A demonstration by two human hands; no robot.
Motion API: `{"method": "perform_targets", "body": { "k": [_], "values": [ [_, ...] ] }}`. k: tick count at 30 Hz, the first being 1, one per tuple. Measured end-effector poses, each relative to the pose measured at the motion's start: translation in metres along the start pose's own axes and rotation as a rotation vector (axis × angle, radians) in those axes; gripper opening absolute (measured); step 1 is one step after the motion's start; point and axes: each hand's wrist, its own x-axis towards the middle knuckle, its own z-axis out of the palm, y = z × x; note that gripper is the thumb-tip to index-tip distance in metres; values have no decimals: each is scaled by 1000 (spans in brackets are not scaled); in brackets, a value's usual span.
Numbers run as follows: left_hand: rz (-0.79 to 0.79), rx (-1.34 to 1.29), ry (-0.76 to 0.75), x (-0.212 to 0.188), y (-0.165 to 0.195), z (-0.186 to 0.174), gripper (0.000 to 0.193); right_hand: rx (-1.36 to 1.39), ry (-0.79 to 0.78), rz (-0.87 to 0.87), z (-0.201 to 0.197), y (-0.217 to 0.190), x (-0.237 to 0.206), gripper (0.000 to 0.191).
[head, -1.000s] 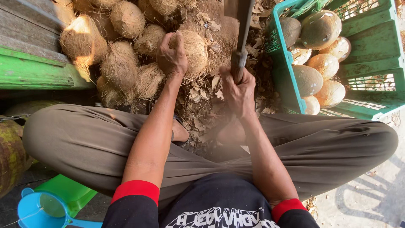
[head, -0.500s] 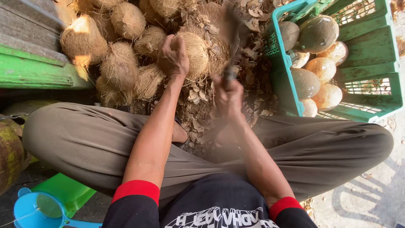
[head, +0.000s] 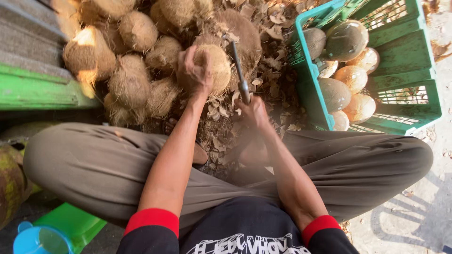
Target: The person sits on the ground and uses a machete to chop and trim the outer husk off coconuts, rotating each coconut by hand to shave the husk evenly. Trimmed coconuts are placed into a green plastic crate beside them, with untrimmed coconuts taken from a pile.
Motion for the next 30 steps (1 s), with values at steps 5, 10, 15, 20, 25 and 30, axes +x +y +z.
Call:
{"method": "perform_targets", "body": {
  "k": [5, 10, 15, 20, 25, 30],
  "values": [
    [-200, -233, -77, 14, -11, -13, 79, 217, -121, -25, 7, 27, 7, 14],
    [-208, -506, -52, 18, -23, -27, 88, 65, -122, -150, 17, 25, 11, 29],
    [41, -570, -112, 21, -13, -33, 105, 119, -119, -94, 12, 21, -1, 25],
    [-505, -349, -264, 44, -6, -29, 71, 157, -114, -144, -4, 14, -5, 23],
    [-346, -277, -153, 33, -7, -18, 51, 400, 8, -530, -31, -11, -24, 45],
    [-93, -111, -7, 24, 1, -12, 50, 702, -51, -363, -20, -46, -47, 28]
  ]
}}
